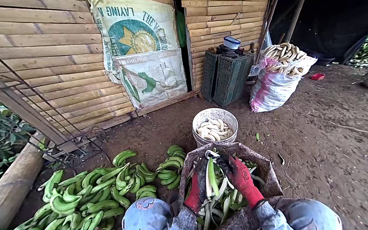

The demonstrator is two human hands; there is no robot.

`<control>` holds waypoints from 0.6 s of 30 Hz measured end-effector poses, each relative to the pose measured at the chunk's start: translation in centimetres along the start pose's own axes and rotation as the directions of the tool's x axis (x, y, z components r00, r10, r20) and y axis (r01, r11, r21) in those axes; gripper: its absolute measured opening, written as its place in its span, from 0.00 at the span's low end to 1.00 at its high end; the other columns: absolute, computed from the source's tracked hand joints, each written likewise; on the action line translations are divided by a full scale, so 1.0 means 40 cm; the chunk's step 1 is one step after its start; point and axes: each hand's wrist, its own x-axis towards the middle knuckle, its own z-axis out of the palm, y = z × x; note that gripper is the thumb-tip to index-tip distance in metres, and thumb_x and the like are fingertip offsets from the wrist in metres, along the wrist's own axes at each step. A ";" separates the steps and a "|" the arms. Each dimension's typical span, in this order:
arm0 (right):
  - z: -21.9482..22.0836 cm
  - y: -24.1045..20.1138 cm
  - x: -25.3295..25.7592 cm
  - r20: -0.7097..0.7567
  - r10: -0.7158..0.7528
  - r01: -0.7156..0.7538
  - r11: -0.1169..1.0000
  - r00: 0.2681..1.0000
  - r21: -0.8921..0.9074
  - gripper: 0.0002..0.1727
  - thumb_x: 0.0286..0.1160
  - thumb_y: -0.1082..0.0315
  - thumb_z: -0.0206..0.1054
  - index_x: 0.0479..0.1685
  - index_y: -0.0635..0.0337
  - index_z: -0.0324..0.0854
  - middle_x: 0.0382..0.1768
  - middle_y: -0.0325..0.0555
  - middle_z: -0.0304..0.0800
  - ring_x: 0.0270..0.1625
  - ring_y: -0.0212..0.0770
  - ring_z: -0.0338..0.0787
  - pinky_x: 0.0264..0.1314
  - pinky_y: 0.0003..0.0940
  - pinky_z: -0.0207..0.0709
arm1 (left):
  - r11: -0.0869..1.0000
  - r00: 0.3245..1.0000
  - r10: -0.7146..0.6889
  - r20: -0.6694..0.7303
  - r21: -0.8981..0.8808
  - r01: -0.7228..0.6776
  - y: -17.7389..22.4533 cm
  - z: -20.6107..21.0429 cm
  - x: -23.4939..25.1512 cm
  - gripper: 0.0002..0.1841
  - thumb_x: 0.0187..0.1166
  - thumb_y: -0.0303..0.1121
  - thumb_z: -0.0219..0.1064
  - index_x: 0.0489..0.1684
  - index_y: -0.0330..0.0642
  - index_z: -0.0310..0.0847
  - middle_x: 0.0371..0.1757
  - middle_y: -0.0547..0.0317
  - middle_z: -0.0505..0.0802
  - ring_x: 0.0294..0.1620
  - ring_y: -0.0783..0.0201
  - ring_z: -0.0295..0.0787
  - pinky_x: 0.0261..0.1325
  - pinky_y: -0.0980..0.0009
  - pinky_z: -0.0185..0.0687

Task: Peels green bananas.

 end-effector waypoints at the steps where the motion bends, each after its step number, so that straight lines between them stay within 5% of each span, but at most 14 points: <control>1: -0.009 0.005 0.010 -0.026 0.058 -0.058 0.998 0.998 0.006 0.25 0.74 0.66 0.64 0.71 0.67 0.80 0.62 0.67 0.87 0.63 0.64 0.89 0.65 0.60 0.79 | 0.998 0.999 0.033 -0.004 0.061 -0.032 -0.001 0.003 0.004 0.22 0.94 0.31 0.46 0.77 0.24 0.69 0.65 0.40 0.86 0.61 0.64 0.84 0.70 0.70 0.77; 3: -0.017 0.013 0.019 -0.142 0.077 -0.068 0.995 0.987 0.071 0.25 0.74 0.69 0.64 0.70 0.70 0.81 0.61 0.67 0.88 0.62 0.63 0.90 0.67 0.57 0.79 | 0.988 0.978 0.151 -0.141 0.052 -0.145 0.002 0.025 0.064 0.21 0.94 0.35 0.46 0.70 0.29 0.76 0.53 0.47 0.89 0.45 0.66 0.85 0.50 0.71 0.83; 6: -0.016 0.022 0.017 -0.251 0.012 0.019 0.992 0.968 0.122 0.23 0.75 0.65 0.66 0.67 0.70 0.83 0.56 0.64 0.91 0.59 0.58 0.92 0.67 0.52 0.81 | 0.915 0.902 0.403 -0.155 0.086 -0.393 0.021 0.027 0.241 0.24 0.91 0.31 0.50 0.82 0.28 0.63 0.71 0.40 0.84 0.66 0.61 0.85 0.71 0.66 0.80; 8: -0.012 0.023 0.006 -0.212 0.007 0.020 0.992 0.977 0.126 0.23 0.76 0.63 0.66 0.65 0.69 0.84 0.55 0.63 0.91 0.59 0.58 0.92 0.66 0.53 0.81 | 0.873 0.909 0.413 -0.062 0.311 -0.375 0.068 0.026 0.321 0.32 0.89 0.36 0.58 0.90 0.37 0.53 0.74 0.40 0.82 0.69 0.56 0.84 0.74 0.59 0.77; 10: -0.012 0.030 0.002 -0.185 0.033 -0.009 0.992 0.982 0.128 0.22 0.76 0.62 0.65 0.65 0.67 0.85 0.55 0.62 0.91 0.58 0.57 0.92 0.65 0.53 0.82 | 0.798 0.959 0.284 0.001 0.554 -0.237 0.103 0.032 0.317 0.39 0.87 0.43 0.62 0.94 0.38 0.45 0.82 0.33 0.74 0.79 0.43 0.75 0.81 0.48 0.68; 12: -0.022 0.039 0.005 -0.157 0.084 -0.063 0.989 0.984 0.134 0.23 0.78 0.61 0.65 0.66 0.66 0.84 0.57 0.62 0.91 0.60 0.57 0.91 0.67 0.54 0.81 | 0.573 1.000 -0.017 0.017 0.820 -0.004 0.076 0.030 0.249 0.38 0.88 0.47 0.59 0.89 0.29 0.53 0.79 0.28 0.76 0.80 0.38 0.74 0.83 0.45 0.65; 15: -0.034 0.047 0.006 -0.077 0.160 -0.146 0.976 0.984 0.162 0.29 0.79 0.53 0.67 0.71 0.64 0.80 0.58 0.60 0.89 0.61 0.55 0.90 0.69 0.53 0.79 | 0.293 0.895 -0.434 -0.100 0.924 0.245 -0.061 0.013 0.147 0.38 0.87 0.53 0.57 0.85 0.28 0.61 0.77 0.33 0.80 0.79 0.40 0.77 0.81 0.43 0.69; 18: -0.011 0.055 -0.003 0.155 0.207 -0.229 0.964 0.966 0.136 0.26 0.81 0.52 0.65 0.72 0.59 0.78 0.56 0.55 0.90 0.60 0.51 0.90 0.69 0.52 0.79 | 0.299 0.906 -0.388 -0.171 0.906 0.299 -0.204 -0.003 0.102 0.43 0.80 0.47 0.68 0.89 0.28 0.53 0.74 0.32 0.82 0.75 0.40 0.81 0.77 0.46 0.74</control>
